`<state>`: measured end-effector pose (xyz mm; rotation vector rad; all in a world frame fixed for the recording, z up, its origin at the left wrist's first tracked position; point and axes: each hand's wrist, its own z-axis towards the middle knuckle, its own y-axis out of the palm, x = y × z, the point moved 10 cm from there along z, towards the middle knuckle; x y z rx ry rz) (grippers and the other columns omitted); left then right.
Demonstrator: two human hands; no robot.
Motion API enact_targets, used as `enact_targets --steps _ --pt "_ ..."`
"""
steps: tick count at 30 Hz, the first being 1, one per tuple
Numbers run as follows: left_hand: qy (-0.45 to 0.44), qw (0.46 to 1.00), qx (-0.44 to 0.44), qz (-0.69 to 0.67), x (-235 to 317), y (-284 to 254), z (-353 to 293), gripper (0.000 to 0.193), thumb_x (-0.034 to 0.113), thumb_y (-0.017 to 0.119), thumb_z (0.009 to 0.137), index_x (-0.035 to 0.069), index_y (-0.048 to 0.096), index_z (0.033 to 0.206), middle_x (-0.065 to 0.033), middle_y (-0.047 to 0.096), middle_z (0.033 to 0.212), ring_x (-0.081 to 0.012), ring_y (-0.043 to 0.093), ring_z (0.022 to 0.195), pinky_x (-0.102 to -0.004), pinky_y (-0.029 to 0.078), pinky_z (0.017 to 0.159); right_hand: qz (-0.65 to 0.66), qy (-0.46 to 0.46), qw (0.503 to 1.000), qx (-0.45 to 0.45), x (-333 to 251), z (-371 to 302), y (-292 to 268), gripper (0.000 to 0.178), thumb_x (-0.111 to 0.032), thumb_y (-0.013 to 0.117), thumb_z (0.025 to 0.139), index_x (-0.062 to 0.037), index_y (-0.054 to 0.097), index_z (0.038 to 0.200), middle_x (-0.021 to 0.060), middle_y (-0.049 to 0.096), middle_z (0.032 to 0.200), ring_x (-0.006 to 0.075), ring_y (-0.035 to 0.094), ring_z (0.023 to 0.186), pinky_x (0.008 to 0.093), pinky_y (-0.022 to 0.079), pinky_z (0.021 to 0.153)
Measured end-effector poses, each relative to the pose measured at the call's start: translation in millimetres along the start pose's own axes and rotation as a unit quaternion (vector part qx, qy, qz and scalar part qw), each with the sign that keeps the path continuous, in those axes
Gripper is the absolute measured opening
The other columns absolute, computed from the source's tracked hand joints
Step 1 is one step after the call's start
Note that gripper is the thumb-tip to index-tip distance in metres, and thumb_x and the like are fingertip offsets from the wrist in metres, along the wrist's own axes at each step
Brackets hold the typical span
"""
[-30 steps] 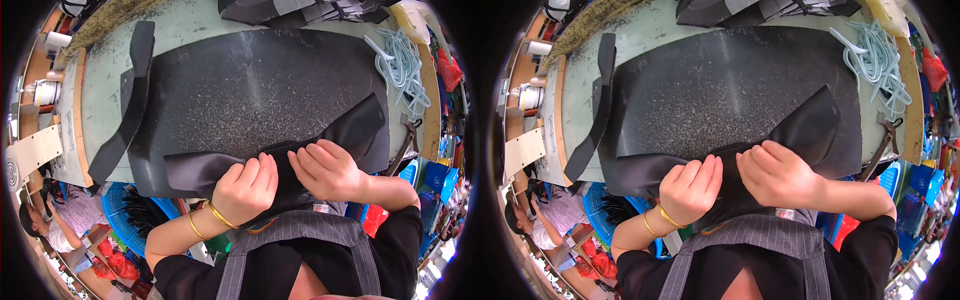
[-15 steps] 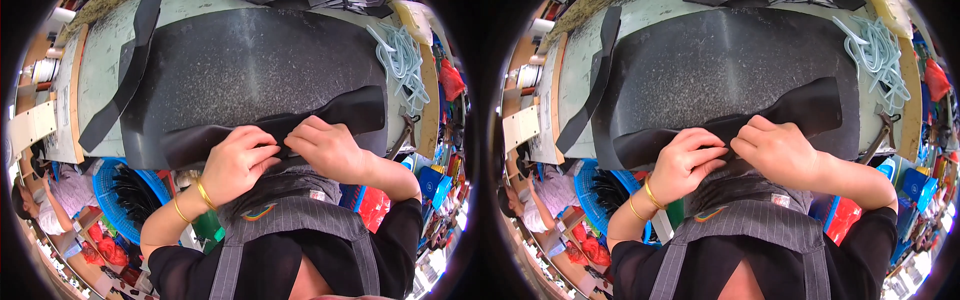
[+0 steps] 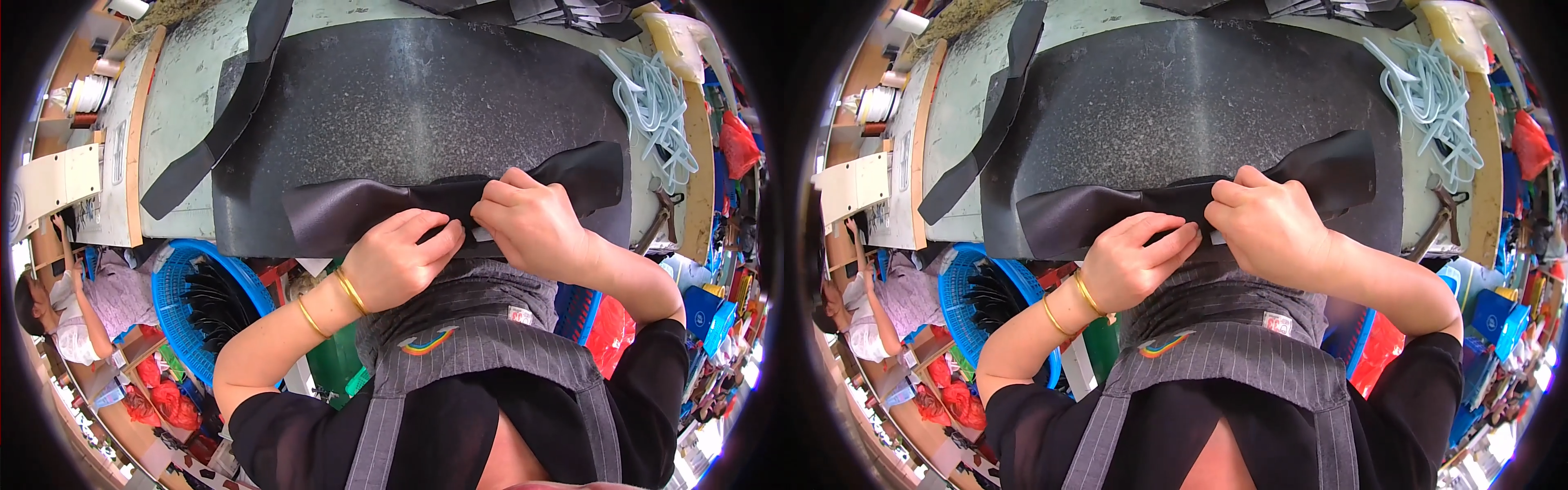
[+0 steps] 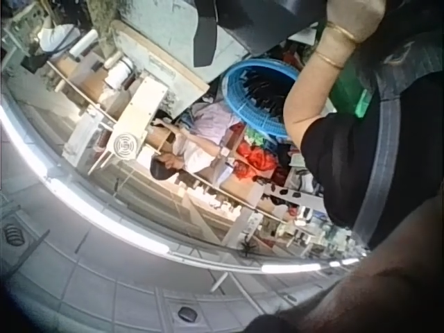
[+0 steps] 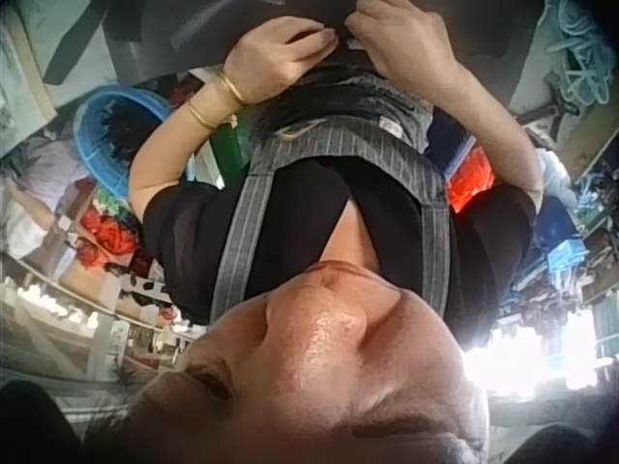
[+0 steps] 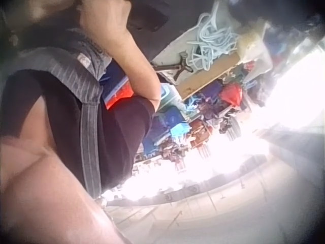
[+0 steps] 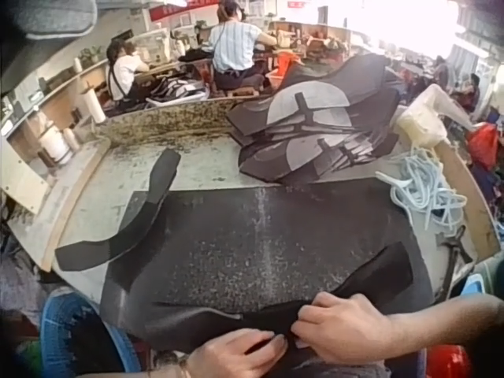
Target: Applying adhesive strips and folding the edges of leather shoe upper components at a factory workbench.
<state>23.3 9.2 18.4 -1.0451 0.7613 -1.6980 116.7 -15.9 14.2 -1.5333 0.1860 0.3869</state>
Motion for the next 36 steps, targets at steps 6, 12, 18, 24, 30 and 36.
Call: enact_targets --steps 6,12,18,24,30,36 --pt "0.008 0.999 -0.048 -0.009 -1.1 1.3 11.4 0.022 0.012 0.072 0.076 0.004 0.075 0.097 -0.002 0.068 0.1 -0.0196 0.066 0.096 -0.0345 0.058 0.08 0.033 -0.03 0.999 0.02 3.7 -6.7 0.6 0.017 -0.011 0.07 0.069 -0.0102 0.067 0.086 -0.0001 0.057 0.085 0.0203 0.059 0.084 0.0331 0.053 0.056" --pt "-0.041 0.989 -0.069 0.124 20.6 16.9 26.5 0.023 0.012 0.068 0.075 -0.004 0.069 0.091 -0.0146 0.067 0.101 -0.0261 0.064 0.091 -0.035 0.056 0.079 -0.082 -0.205 0.973 0.059 -33.2 -33.7 4.0 0.027 -0.019 0.064 0.07 -0.0039 0.069 0.092 0.0091 0.061 0.097 0.0244 0.06 0.094 0.0379 0.055 0.094" --pt "-0.037 0.99 -0.032 0.13 40.0 43.7 53.6 0.031 0.021 0.073 0.084 -0.009 0.07 0.086 -0.0202 0.067 0.115 -0.0323 0.065 0.108 -0.0356 0.057 0.087 -0.163 -0.086 0.979 0.082 5.1 -54.7 -2.4 0.033 -0.019 0.065 0.072 -0.0015 0.069 0.1 0.0142 0.064 0.11 0.0296 0.063 0.109 0.0375 0.055 0.096" --pt "-0.128 0.989 -0.078 0.016 19.1 47.6 69.8 0.038 0.014 0.073 0.08 -0.004 0.068 0.114 -0.0146 0.066 0.117 -0.0318 0.064 0.109 -0.0362 0.056 0.084 -0.065 0.076 0.939 0.329 102.0 -93.6 -78.6 0.041 -0.008 0.074 0.066 -0.0009 0.068 0.106 0.0146 0.065 0.106 0.0346 0.064 0.101 0.0404 0.053 0.088" --pt "-0.173 0.981 -0.085 0.016 17.4 70.5 82.9 0.035 0.011 0.065 0.081 -0.004 0.065 0.112 -0.0126 0.059 0.122 -0.0296 0.057 0.107 -0.0344 0.052 0.087 0.155 0.096 0.975 0.126 121.6 -75.9 -47.7 0.039 0.0 0.07 0.067 -0.0011 0.068 0.106 0.0155 0.062 0.098 0.0365 0.065 0.09 0.038 0.054 0.078" --pt "-0.205 0.974 0.031 -0.091 9.5 65.9 94.7 0.028 0.015 0.078 0.081 -0.007 0.066 0.093 -0.0184 0.061 0.116 -0.0353 0.058 0.103 -0.041 0.051 0.09 0.03 0.056 0.993 0.102 119.6 -74.3 -28.0 0.046 0.0 0.07 0.063 0.0008 0.061 0.109 0.0153 0.06 0.093 0.0361 0.064 0.084 0.0431 0.055 0.072"
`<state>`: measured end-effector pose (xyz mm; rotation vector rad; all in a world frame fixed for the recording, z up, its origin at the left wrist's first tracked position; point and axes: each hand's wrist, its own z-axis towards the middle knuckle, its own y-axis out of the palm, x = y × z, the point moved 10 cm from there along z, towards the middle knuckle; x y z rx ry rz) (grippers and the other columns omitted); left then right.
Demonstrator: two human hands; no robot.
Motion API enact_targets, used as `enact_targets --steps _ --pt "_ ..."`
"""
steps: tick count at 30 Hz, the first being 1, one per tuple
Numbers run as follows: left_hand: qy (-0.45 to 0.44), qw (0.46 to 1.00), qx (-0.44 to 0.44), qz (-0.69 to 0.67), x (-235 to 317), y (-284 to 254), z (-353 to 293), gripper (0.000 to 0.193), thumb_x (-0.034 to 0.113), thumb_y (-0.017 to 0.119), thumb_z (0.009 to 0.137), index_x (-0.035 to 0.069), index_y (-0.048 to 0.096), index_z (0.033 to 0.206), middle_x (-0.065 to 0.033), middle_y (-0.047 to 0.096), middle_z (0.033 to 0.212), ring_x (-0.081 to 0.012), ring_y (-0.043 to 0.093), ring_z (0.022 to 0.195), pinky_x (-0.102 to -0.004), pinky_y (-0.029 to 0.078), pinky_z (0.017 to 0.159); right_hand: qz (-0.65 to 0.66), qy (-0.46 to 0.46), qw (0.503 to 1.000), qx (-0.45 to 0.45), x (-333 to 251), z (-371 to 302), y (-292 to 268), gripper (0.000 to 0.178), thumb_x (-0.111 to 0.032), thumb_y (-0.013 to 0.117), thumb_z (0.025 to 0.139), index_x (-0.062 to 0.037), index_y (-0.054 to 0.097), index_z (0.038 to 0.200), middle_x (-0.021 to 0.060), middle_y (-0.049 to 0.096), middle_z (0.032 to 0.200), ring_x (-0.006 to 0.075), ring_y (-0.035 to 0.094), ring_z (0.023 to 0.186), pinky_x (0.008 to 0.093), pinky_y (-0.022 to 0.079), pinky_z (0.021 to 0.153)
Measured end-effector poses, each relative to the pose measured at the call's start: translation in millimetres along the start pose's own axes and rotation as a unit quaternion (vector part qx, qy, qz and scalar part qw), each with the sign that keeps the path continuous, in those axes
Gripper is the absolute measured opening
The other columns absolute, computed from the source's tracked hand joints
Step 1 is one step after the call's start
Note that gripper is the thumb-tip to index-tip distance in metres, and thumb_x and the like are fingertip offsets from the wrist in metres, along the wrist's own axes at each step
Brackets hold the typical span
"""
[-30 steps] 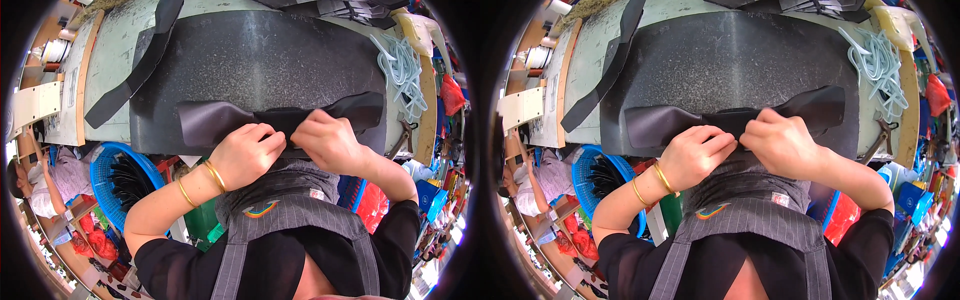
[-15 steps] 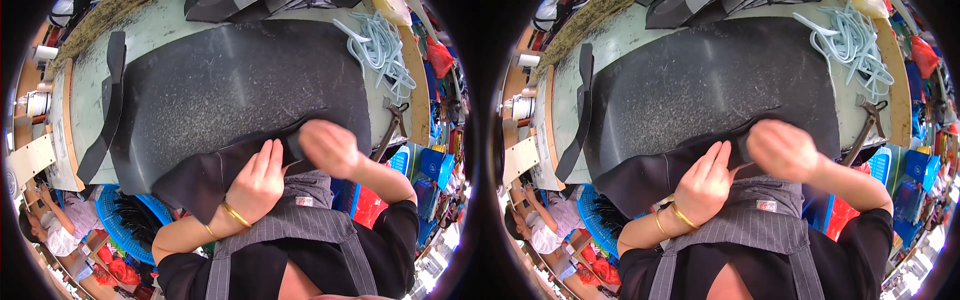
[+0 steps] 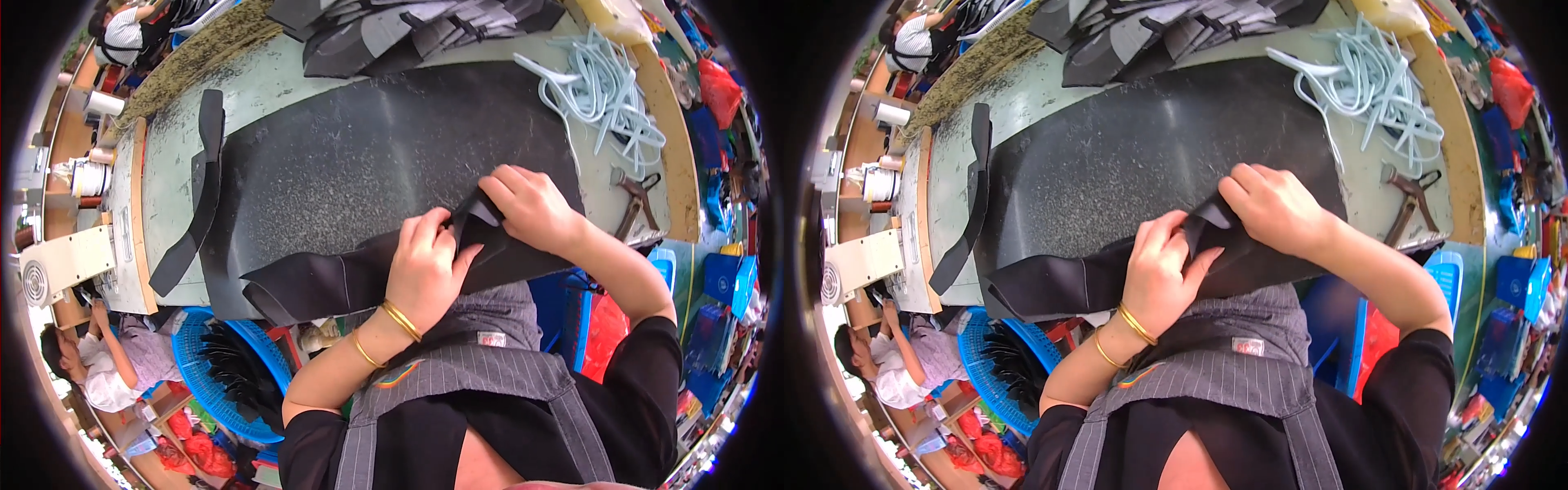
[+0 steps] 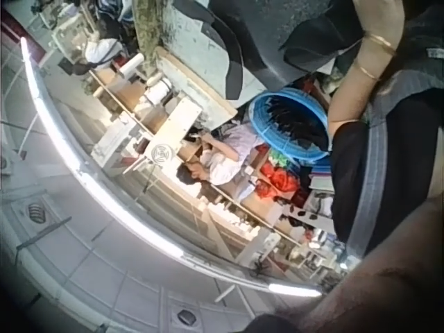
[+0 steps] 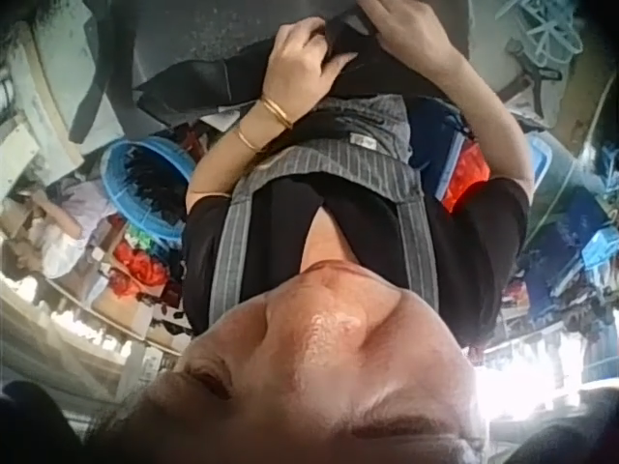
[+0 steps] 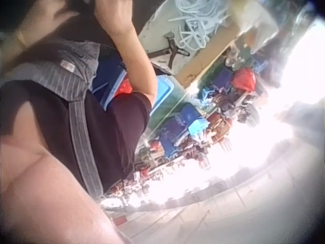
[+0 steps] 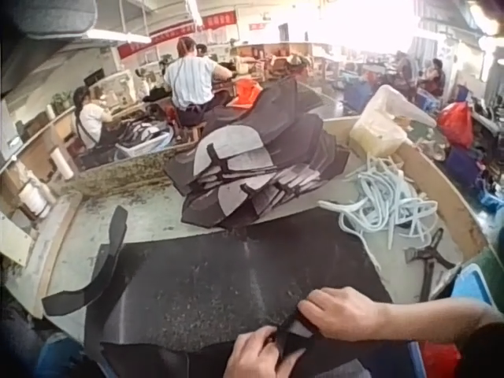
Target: Applying adhesive strips and folding the edges of leather shoe upper components at a factory workbench.
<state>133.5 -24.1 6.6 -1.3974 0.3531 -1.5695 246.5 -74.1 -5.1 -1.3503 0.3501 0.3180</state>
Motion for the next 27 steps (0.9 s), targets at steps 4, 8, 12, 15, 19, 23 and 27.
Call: enact_targets --steps 4,8,12,15,19,23,27 --pt "-0.023 0.999 0.018 -0.014 -9.5 -1.7 3.9 0.026 0.018 0.076 0.086 -0.006 0.067 0.089 -0.0187 0.065 0.109 -0.0361 0.061 0.099 -0.0431 0.052 0.086 -0.078 -0.024 0.996 0.043 -7.9 7.2 3.4 0.032 -0.004 0.072 0.071 0.0 0.059 0.1 0.0116 0.06 0.089 0.0335 0.064 0.082 0.0409 0.054 0.062" --pt "-0.12 0.991 0.024 -0.051 -37.3 -2.8 4.0 0.021 0.015 0.067 0.094 -0.006 0.064 0.089 -0.0219 0.067 0.099 -0.0422 0.063 0.088 -0.0465 0.053 0.081 0.123 0.172 0.971 0.112 18.0 -14.8 -4.4 0.016 -0.009 0.074 0.086 0.0002 0.062 0.091 0.0126 0.063 0.096 0.0298 0.065 0.085 0.0388 0.054 0.068" --pt "-0.195 0.976 -0.032 -0.089 -44.4 -0.6 10.8 0.021 0.02 0.06 0.1 -0.001 0.062 0.096 -0.02 0.066 0.089 -0.0423 0.063 0.084 -0.0489 0.051 0.073 0.0 -0.104 0.984 0.147 -56.0 -36.2 -11.4 0.037 -0.007 0.076 0.079 0.0042 0.067 0.114 0.0173 0.063 0.12 0.0327 0.063 0.099 0.0424 0.053 0.089" --pt "-0.179 0.978 -0.023 -0.102 -40.3 -4.8 11.7 0.02 0.02 0.058 0.101 0.0 0.062 0.097 -0.0194 0.066 0.086 -0.042 0.063 0.083 -0.0496 0.05 0.072 -0.007 -0.011 0.993 0.117 -55.6 -26.4 4.2 0.039 -0.011 0.074 0.082 0.0048 0.067 0.117 0.0175 0.063 0.125 0.0325 0.062 0.1 0.0425 0.052 0.092" --pt "-0.068 0.993 0.03 -0.096 -21.0 -10.7 9.5 0.019 0.012 0.062 0.098 0.0 0.068 0.111 -0.0179 0.069 0.094 -0.0325 0.064 0.079 -0.0376 0.053 0.077 -0.052 -0.015 0.993 0.106 -53.0 -22.7 5.8 0.035 -0.014 0.072 0.082 0.0035 0.068 0.112 0.0164 0.067 0.115 0.031 0.063 0.1 0.039 0.051 0.093" --pt "0.062 0.997 0.016 0.052 12.0 5.5 -5.6 0.039 0.003 0.069 0.078 -0.003 0.069 0.116 -0.0147 0.071 0.116 -0.0301 0.064 0.096 -0.0388 0.055 0.087 0.406 0.284 0.863 0.097 34.8 -42.3 21.0 0.027 -0.025 0.062 0.095 -0.0031 0.064 0.111 0.0081 0.066 0.099 0.0166 0.062 0.098 0.0327 0.048 0.09" --pt "0.126 0.977 0.009 0.171 26.3 16.0 -14.4 0.042 0.005 0.065 0.075 -0.006 0.069 0.116 -0.0154 0.068 0.122 -0.0274 0.062 0.097 -0.0373 0.054 0.085 0.459 0.377 0.801 0.07 52.7 -20.7 14.8 0.027 -0.028 0.063 0.099 -0.0019 0.058 0.103 0.0025 0.062 0.092 0.0081 0.059 0.084 0.0243 0.048 0.076"
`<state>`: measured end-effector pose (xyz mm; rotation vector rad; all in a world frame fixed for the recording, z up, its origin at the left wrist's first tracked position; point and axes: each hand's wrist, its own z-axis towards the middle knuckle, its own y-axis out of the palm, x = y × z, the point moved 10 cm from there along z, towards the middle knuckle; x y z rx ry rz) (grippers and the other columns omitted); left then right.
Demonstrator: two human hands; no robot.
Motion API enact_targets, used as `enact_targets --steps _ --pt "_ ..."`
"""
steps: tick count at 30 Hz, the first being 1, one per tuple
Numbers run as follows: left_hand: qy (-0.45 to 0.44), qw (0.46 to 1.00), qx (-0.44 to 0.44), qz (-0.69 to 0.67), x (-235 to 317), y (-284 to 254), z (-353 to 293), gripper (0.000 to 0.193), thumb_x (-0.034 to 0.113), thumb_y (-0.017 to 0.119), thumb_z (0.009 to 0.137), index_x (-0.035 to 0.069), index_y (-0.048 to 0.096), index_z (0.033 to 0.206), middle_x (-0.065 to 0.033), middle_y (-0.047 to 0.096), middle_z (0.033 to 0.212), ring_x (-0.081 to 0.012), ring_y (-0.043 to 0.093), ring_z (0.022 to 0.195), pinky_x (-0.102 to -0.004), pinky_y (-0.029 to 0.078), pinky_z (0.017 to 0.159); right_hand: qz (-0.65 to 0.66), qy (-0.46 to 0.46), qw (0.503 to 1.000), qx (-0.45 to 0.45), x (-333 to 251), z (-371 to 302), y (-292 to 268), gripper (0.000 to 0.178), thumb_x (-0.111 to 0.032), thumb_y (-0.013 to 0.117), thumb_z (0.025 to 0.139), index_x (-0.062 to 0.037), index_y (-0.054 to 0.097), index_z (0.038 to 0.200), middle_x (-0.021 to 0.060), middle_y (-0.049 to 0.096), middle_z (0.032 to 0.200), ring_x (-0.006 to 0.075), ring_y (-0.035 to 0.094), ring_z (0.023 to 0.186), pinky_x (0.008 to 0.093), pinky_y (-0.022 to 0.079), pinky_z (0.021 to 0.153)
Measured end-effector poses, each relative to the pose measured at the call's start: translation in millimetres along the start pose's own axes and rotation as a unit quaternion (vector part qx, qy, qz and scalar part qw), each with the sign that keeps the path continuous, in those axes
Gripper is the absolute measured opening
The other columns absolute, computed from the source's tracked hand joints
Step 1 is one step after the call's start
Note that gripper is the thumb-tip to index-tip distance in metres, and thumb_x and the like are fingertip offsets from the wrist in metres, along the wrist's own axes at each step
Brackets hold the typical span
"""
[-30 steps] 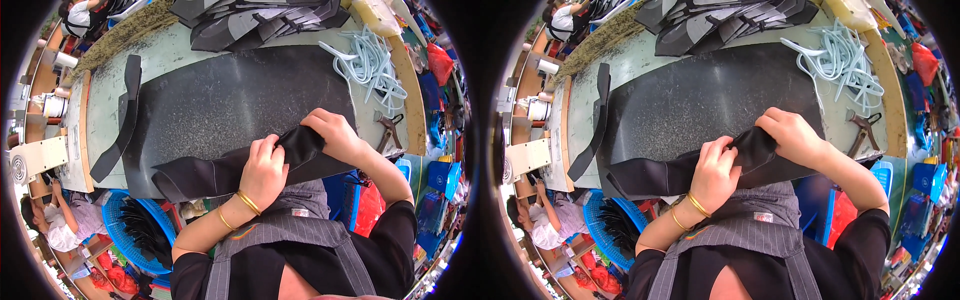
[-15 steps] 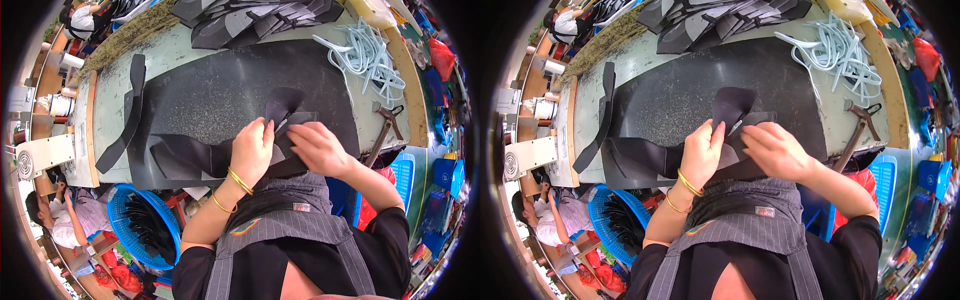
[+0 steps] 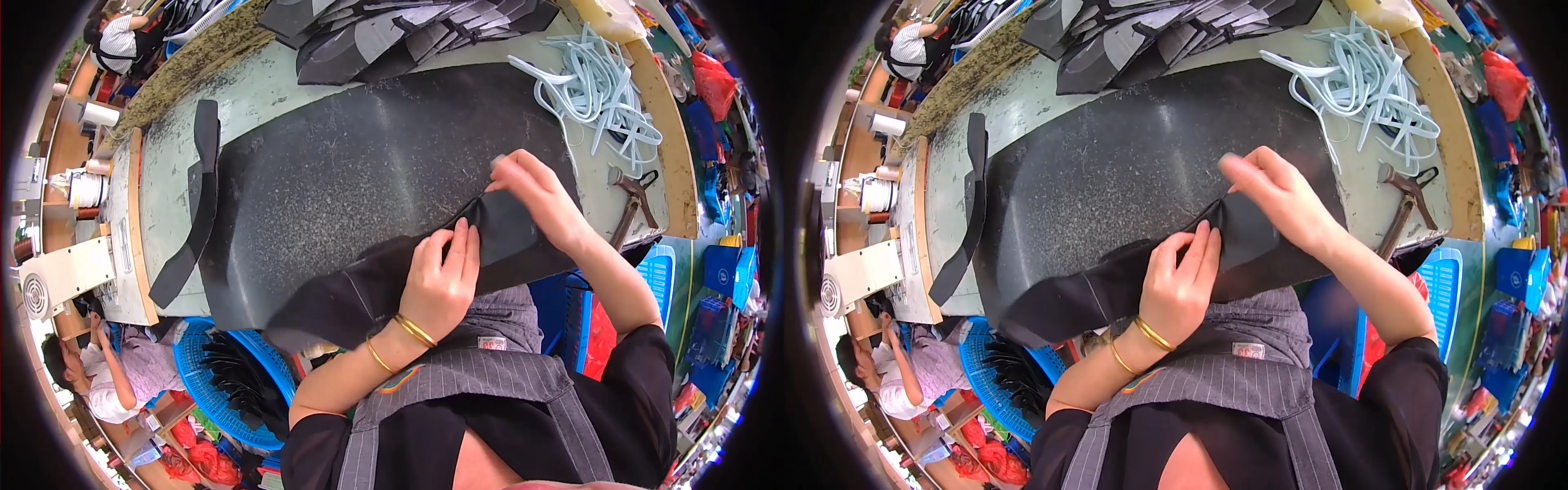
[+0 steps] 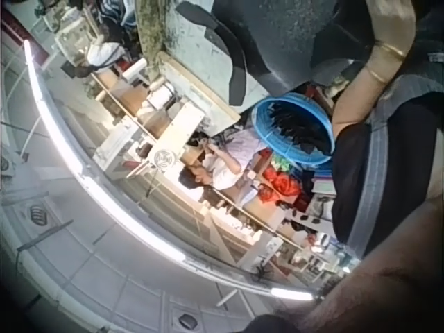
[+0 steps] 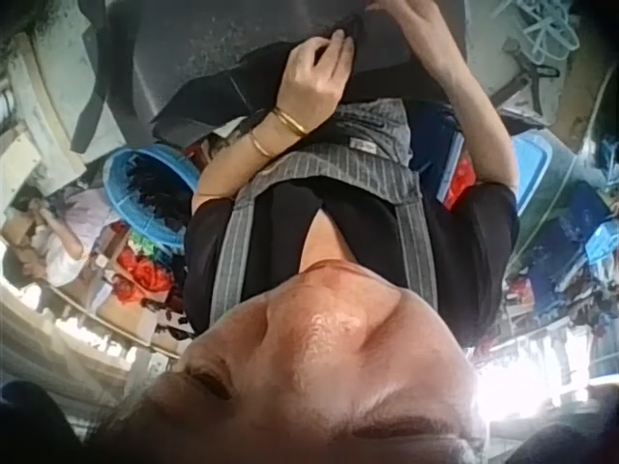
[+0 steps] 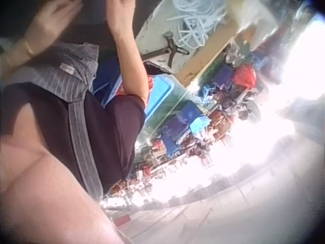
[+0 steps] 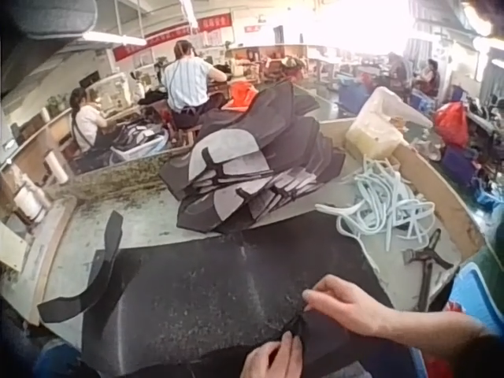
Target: Applying adhesive strips and folding the edges of leather shoe upper components at a factory workbench.
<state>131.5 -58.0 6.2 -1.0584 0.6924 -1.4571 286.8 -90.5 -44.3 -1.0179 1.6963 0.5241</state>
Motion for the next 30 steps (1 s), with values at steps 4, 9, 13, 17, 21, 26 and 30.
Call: enact_targets --steps 4,9,13,17,21,26,30 --pt "-0.016 0.999 -0.022 -0.032 -1.2 3.9 -0.2 0.047 0.011 0.069 0.075 -0.005 0.068 0.119 -0.0139 0.065 0.128 -0.0278 0.058 0.099 -0.0361 0.052 0.084 -0.086 -0.143 0.984 0.064 -7.3 -4.1 -1.1 0.026 -0.006 0.079 0.084 -0.0009 0.057 0.097 0.0076 0.067 0.082 0.0143 0.067 0.075 0.0294 0.055 0.073" --pt "-0.038 0.997 -0.073 -0.014 -3.6 16.6 7.7 0.058 0.03 0.073 0.081 0.006 0.064 0.133 -0.0063 0.056 0.143 -0.0268 0.051 0.094 -0.0369 0.048 0.083 -0.225 -0.226 0.94 0.121 -28.5 -14.8 1.4 0.02 -0.002 0.073 0.084 -0.0029 0.058 0.097 0.0139 0.063 0.083 0.0289 0.067 0.075 0.0343 0.054 0.067" --pt "-0.044 0.99 -0.117 0.067 -1.9 29.5 17.4 0.062 0.051 0.062 0.092 0.014 0.057 0.142 -0.004 0.046 0.154 -0.0273 0.05 0.096 -0.0347 0.045 0.074 -0.451 -0.343 0.797 0.208 -56.8 -23.2 0.1 0.022 -0.006 0.073 0.078 -0.0047 0.06 0.096 0.0128 0.059 0.089 0.0343 0.062 0.079 0.0435 0.052 0.066" --pt "0.008 0.996 -0.084 -0.014 -2.5 14.5 -6.5 0.051 0.025 0.07 0.084 0.004 0.064 0.129 -0.012 0.056 0.143 -0.0302 0.057 0.105 -0.0394 0.053 0.085 -0.388 -0.468 0.794 -0.003 -63.5 -72.7 61.6 0.044 -0.012 0.074 0.072 0.0034 0.064 0.112 0.0172 0.067 0.111 0.0351 0.067 0.103 0.0423 0.056 0.085" --pt "0.066 0.99 -0.122 0.015 -19.8 -42.7 -54.3 0.035 0.009 0.066 0.08 -0.004 0.07 0.112 -0.0182 0.07 0.117 -0.025 0.069 0.096 -0.0364 0.058 0.085 -0.433 -0.446 0.783 -0.04 -49.1 -81.9 74.4 0.046 -0.019 0.076 0.077 0.0043 0.063 0.114 0.0178 0.067 0.112 0.0327 0.067 0.105 0.042 0.056 0.088" --pt "-0.096 0.983 -0.054 -0.15 -45.7 -51.3 -72.2 0.034 0.011 0.064 0.08 -0.003 0.066 0.111 -0.0143 0.068 0.106 -0.0275 0.068 0.094 -0.0373 0.057 0.082 -0.241 -0.483 0.821 -0.186 -97.0 -87.2 160.6 0.05 -0.031 0.07 0.088 0.0049 0.056 0.119 0.0191 0.066 0.106 0.035 0.066 0.101 0.0405 0.055 0.084" --pt "-0.029 0.998 -0.056 -0.028 -59.7 -107.4 -80.1 0.037 0.013 0.069 0.077 0.001 0.07 0.111 -0.0095 0.066 0.117 -0.0318 0.059 0.111 -0.046 0.049 0.089 -0.36 -0.434 0.795 -0.223 -71.0 -73.8 196.3 0.064 -0.052 0.059 0.093 0.0066 0.056 0.119 0.018 0.064 0.109 0.0326 0.065 0.094 0.0401 0.055 0.079"
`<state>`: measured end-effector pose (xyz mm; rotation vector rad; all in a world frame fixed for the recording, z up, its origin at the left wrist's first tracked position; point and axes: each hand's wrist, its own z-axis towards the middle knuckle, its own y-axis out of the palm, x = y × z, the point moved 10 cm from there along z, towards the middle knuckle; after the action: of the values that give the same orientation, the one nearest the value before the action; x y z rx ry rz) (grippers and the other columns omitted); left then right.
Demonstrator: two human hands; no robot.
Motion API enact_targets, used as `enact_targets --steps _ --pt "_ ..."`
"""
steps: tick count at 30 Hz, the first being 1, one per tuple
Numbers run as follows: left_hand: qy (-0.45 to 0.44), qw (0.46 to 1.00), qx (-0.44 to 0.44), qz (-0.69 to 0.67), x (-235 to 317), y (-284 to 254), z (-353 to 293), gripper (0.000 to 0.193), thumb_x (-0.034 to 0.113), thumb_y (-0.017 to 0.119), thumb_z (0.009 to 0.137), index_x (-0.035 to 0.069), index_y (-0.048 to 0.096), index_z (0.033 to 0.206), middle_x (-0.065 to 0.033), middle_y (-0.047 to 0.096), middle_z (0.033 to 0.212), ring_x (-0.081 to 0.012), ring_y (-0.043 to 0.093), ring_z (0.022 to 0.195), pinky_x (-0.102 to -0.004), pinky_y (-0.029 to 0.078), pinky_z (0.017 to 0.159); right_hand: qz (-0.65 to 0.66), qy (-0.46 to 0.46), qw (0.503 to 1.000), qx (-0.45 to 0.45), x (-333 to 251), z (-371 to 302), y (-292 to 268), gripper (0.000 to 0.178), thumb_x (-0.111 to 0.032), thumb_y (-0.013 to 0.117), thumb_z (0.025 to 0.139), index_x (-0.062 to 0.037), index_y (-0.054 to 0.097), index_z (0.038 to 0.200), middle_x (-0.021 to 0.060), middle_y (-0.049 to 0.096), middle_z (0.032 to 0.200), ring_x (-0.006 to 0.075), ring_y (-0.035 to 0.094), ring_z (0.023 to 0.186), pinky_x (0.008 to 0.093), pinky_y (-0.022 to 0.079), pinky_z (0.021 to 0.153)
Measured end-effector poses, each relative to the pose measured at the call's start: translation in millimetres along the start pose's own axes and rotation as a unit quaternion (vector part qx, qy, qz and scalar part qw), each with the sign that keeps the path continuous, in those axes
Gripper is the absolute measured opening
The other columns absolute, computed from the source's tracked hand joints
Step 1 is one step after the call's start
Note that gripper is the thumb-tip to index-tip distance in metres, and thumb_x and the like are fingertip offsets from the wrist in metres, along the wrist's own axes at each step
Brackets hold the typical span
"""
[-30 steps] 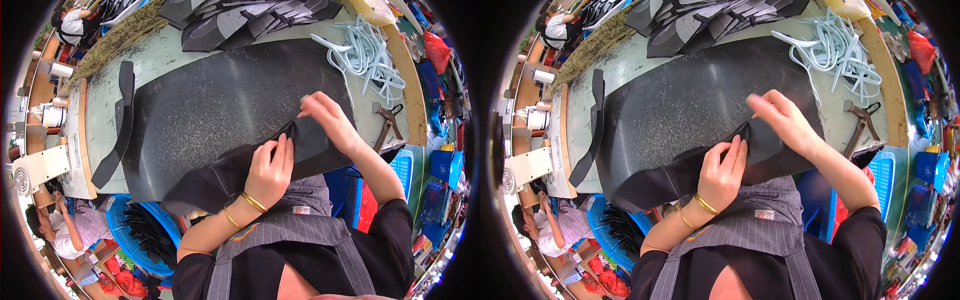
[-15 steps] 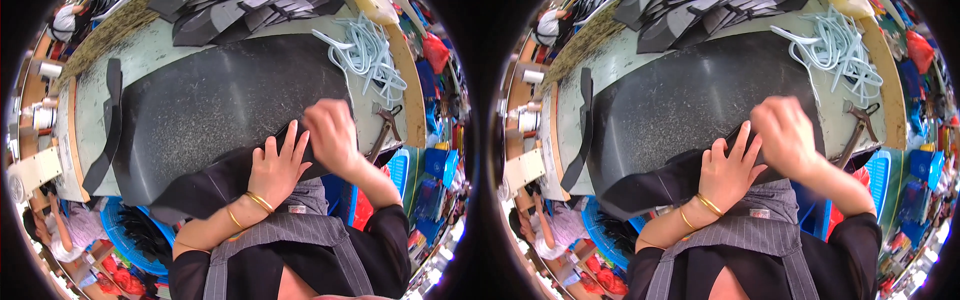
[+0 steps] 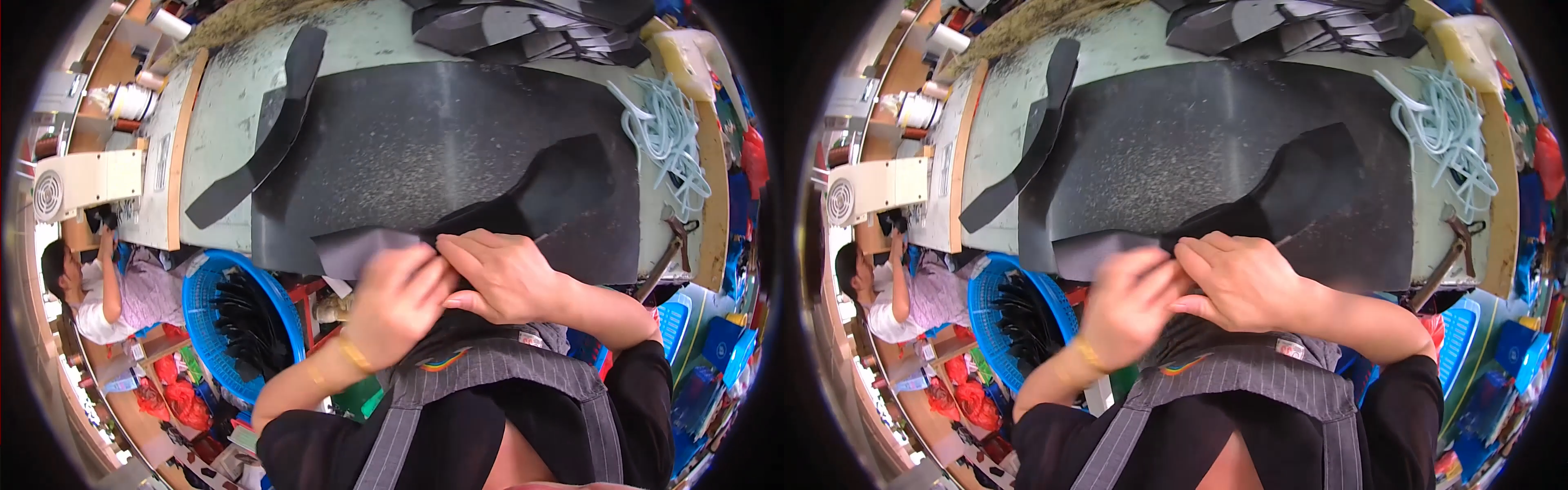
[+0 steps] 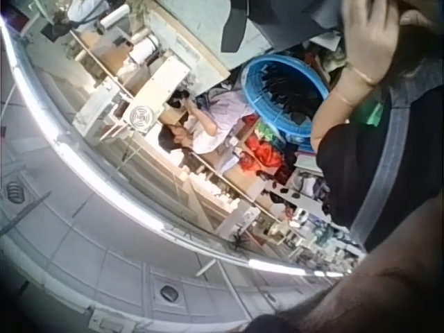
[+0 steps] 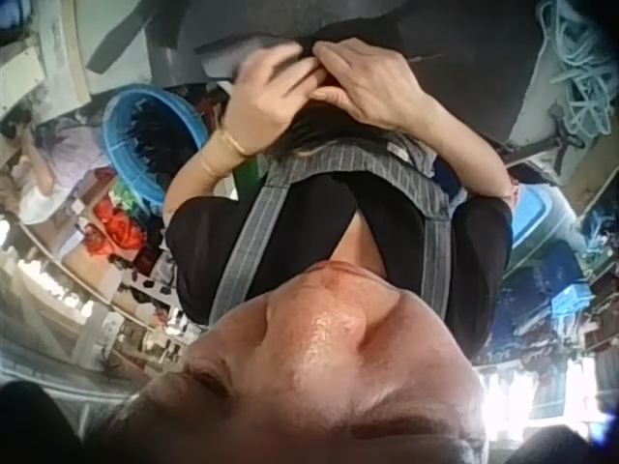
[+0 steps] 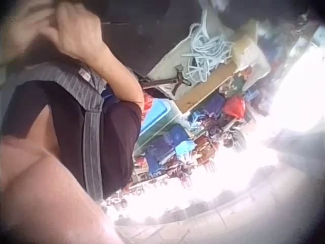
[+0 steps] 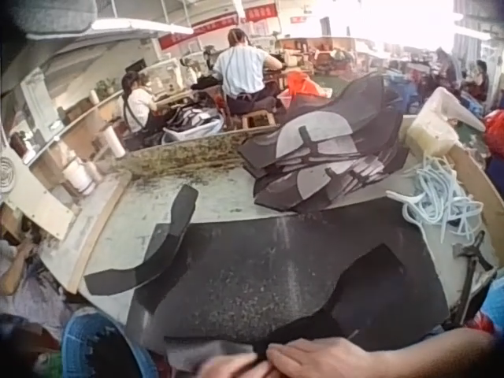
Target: Applying adhesive strips and folding the edges of leather shoe upper components at a factory workbench.
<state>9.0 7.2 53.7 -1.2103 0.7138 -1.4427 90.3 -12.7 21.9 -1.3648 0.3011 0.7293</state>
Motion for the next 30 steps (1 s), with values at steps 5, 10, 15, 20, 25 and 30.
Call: enact_targets --steps 5,10,15,20,25,30 --pt "-0.171 0.982 -0.074 -0.02 -108.2 -33.7 -9.9 0.054 0.003 0.08 0.063 0.007 0.071 0.116 -0.0115 0.07 0.116 -0.0337 0.062 0.109 -0.042 0.05 0.094 -0.189 0.002 0.981 0.035 -22.6 15.3 17.1 0.061 -0.046 0.068 0.085 0.005 0.061 0.118 0.0083 0.061 0.099 0.0194 0.06 0.086 0.03 0.051 0.068" --pt "-0.228 0.964 0.073 -0.115 -125.7 -12.2 -38.9 0.045 -0.007 0.075 0.063 0.004 0.071 0.106 -0.0119 0.071 0.101 -0.0322 0.067 0.091 -0.0383 0.055 0.08 -0.323 0.002 0.946 0.003 -28.1 30.7 40.0 0.046 -0.028 0.069 0.076 0.0018 0.063 0.111 0.0076 0.061 0.099 0.0169 0.058 0.083 0.0273 0.049 0.068" --pt "-0.24 0.952 0.155 -0.114 -132.5 -12.8 -48.8 0.046 -0.009 0.072 0.061 0.003 0.073 0.104 -0.0102 0.069 0.097 -0.0304 0.067 0.092 -0.0338 0.055 0.08 -0.269 -0.055 0.962 -0.018 -32.0 35.9 50.7 0.032 -0.019 0.061 0.079 0.0005 0.063 0.105 0.0148 0.061 0.109 0.0227 0.059 0.096 0.029 0.05 0.077" --pt "-0.052 0.994 0.087 -0.027 -119.3 -9.8 -37.7 0.031 0.003 0.067 0.068 0.003 0.07 0.098 -0.0066 0.067 0.098 -0.0241 0.066 0.088 -0.0331 0.058 0.07 -0.329 -0.046 0.943 -0.017 -42.8 35.4 64.3 0.036 -0.014 0.062 0.073 0.0039 0.06 0.104 0.0149 0.058 0.109 0.0243 0.059 0.094 0.0325 0.053 0.075" --pt "0.109 0.985 0.069 0.115 -98.6 -6.7 -40.1 0.026 0.008 0.066 0.075 -0.001 0.067 0.1 -0.0077 0.067 0.094 -0.0213 0.067 0.086 -0.0282 0.058 0.067 -0.333 0.03 0.941 0.057 -40.4 47.9 54.0 0.048 -0.013 0.062 0.074 0.0098 0.062 0.116 0.0111 0.055 0.096 0.0192 0.053 0.081 0.0279 0.05 0.067" --pt "0.052 0.994 0.076 0.065 -112.4 -4.8 -37.4 0.032 0.005 0.067 0.071 -0.001 0.068 0.102 -0.0096 0.068 0.097 -0.0238 0.067 0.081 -0.0309 0.058 0.066 -0.314 -0.021 0.949 0.026 -40.6 44.9 66.0 0.054 -0.011 0.064 0.074 0.0111 0.061 0.124 0.0084 0.052 0.089 0.0185 0.052 0.078 0.0271 0.05 0.064"
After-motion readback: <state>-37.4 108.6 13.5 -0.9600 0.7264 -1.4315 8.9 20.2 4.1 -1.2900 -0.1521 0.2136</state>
